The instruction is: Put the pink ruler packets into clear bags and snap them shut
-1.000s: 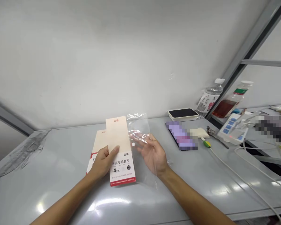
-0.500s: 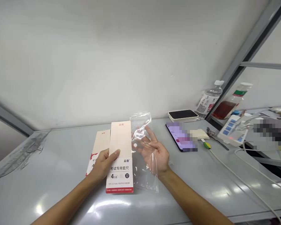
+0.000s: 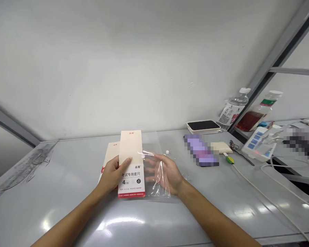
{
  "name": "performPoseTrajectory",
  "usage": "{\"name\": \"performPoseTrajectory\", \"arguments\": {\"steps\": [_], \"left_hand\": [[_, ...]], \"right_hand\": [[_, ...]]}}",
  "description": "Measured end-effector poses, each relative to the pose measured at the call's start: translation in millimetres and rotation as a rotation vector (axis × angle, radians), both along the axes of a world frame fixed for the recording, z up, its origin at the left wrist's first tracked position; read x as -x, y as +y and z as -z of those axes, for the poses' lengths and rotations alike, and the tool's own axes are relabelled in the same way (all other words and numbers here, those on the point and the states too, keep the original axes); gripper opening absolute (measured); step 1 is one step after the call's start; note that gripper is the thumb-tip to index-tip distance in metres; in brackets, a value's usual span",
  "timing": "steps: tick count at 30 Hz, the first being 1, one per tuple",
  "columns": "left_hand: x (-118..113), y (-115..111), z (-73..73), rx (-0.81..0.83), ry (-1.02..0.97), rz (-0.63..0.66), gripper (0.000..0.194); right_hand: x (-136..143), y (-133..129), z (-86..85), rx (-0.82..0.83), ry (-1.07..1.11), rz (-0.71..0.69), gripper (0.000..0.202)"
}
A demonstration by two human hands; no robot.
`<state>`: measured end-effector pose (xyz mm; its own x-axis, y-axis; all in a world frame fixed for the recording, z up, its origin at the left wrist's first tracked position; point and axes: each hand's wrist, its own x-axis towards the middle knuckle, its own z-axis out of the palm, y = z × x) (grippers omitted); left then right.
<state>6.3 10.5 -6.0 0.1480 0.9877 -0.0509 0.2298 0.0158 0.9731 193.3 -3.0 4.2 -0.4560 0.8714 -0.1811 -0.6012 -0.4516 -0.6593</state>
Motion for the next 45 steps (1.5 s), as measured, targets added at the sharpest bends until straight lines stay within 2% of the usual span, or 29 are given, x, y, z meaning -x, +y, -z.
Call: {"name": "performPoseTrajectory", "arguments": {"steps": [7, 11, 13, 17, 20, 24, 31, 34, 37, 40, 45], "left_hand": [[-2, 0, -1.6, -0.015, -0.036, 0.007, 0.040], [-6, -7, -1.5, -0.079, 0.032, -0.006, 0.032], [-7, -9, -2.3, -0.096, 0.027, 0.036, 0.030], [-4, -7, -3.9, -0.034, -0.114, 0.129, 0.034], [0, -1, -5.2, 0.038, -0.139, 0.206, 0.039], [4, 5, -5.8, 0.128, -0.170, 0.308, 0.036], [4, 7, 4.3, 0.161, -0.157, 0.160, 0.031], [3, 5, -0.5, 0.183, -0.175, 0.190, 0.032], [3, 3, -7.5, 0.177, -0.212, 0.280, 0.032], [3, 2, -7.3, 0.176, -0.149, 0.326, 0.029], [5, 1, 2.8, 0.174, 0.141, 0.122, 0.037]], "right_hand": [[5, -5, 0.3, -0.064, -0.062, -0.096, 0.036], [9, -7, 8.0, -0.093, -0.180, -0.047, 0.033], [9, -7, 12.0, -0.097, -0.253, -0.001, 0.031], [8, -5, 14.3, -0.109, -0.375, 0.048, 0.030], [7, -5, 11.9, -0.139, -0.429, 0.024, 0.031], [4, -5, 8.5, -0.200, -0.484, -0.016, 0.033], [3, -5, 5.3, -0.309, -0.521, 0.002, 0.033], [3, -5, 6.2, -0.298, -0.534, 0.028, 0.035], [2, -3, 7.1, -0.274, -0.550, 0.092, 0.036], [2, -2, 8.2, -0.278, -0.574, 0.122, 0.036], [7, -3, 13.3, -0.370, -0.623, 0.074, 0.031]]}}
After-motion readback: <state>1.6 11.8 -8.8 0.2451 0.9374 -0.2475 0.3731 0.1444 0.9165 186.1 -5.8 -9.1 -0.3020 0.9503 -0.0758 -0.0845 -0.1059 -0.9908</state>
